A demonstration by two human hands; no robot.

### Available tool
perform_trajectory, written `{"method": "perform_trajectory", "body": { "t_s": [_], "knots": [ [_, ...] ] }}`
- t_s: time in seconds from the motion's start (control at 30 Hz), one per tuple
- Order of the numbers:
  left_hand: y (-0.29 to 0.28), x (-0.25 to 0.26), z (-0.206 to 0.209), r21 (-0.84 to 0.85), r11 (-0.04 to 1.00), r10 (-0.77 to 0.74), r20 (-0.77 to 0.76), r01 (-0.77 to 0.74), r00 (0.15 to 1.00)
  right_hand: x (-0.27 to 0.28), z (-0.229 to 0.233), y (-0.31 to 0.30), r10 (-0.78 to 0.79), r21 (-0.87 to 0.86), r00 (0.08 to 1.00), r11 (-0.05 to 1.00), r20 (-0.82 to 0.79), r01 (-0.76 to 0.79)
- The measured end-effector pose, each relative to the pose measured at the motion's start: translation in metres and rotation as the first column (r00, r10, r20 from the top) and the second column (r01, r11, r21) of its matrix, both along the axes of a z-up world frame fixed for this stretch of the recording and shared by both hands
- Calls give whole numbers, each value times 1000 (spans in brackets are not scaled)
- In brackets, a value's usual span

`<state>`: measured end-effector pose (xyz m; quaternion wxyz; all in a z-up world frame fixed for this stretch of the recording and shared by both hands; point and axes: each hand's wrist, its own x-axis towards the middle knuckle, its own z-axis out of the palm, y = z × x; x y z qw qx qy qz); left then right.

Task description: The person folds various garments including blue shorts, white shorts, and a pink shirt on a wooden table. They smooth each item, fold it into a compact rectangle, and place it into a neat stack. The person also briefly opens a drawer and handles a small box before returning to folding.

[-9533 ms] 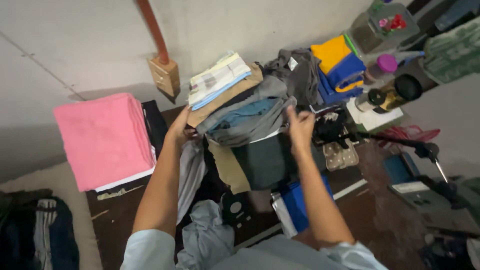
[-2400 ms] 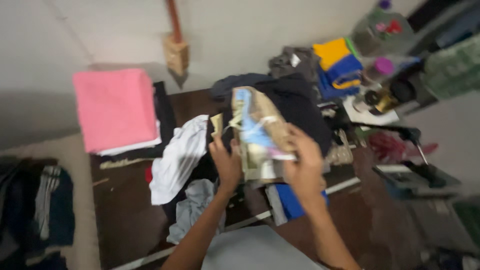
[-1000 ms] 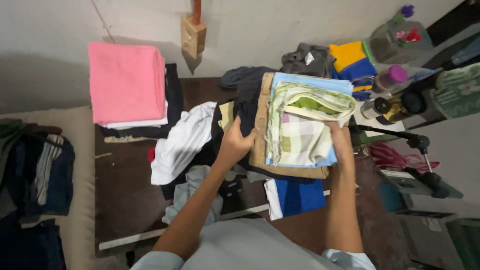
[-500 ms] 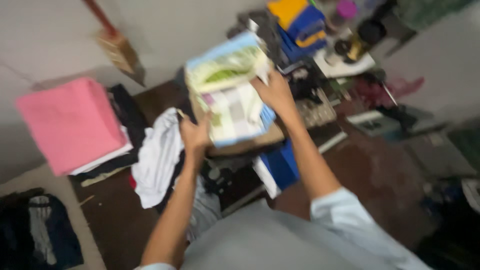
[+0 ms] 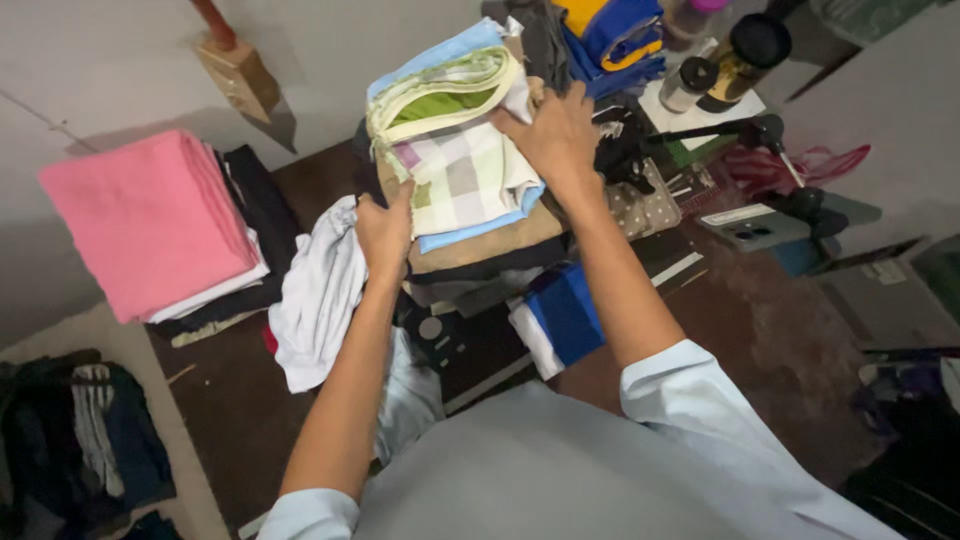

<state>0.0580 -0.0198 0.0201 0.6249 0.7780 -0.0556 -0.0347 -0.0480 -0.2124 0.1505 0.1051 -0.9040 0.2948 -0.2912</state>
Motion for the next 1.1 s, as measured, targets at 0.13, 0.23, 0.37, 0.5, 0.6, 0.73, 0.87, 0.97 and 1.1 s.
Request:
{"method": "perform_trajectory", "body": {
  "t_s": [0.13, 0.23, 0.37, 0.5, 0.6, 0.73, 0.87, 0.97, 1.1],
  "knots": [
    [-5, 5, -19, 52, 996, 64, 149, -73, 987, -12, 7, 9, -29, 59, 999, 998, -35, 31],
    [-7, 6, -31, -30, 999, 36, 122, -32, 992, -14, 4, 25, -68, 135, 990, 987, -124, 85],
    [5, 6, -37, -410, 898, -155, 45, 160, 987, -11, 0, 55, -49, 149, 992, 987, -119, 67],
    [9, 11, -40, -132, 983, -117, 86, 128, 989, -18, 0, 70, -38, 26, 999, 999, 34, 37],
    [9, 8, -44, 113, 994, -22, 306, -13, 952, -32, -2, 68, -63, 170, 995, 982, -83, 76],
    [11, 7, -45, 41, 997, -70, 343, 60, 937, -40, -3, 50, -97, 291, 995, 952, -18, 98],
    [17, 10, -46, -23, 975, -214, 174, 221, 961, -39, -13, 24, -80, 366, 997, 928, 7, 72],
    [13, 12, -39, 161, 983, -130, 278, 88, 952, -31, -16, 10, -15, 295, 999, 956, 51, 0],
    [12, 4, -14, 195, 978, -108, 177, 72, 978, -23, 1, 4, 111, 210, 986, 968, 122, -135]
  ]
}}
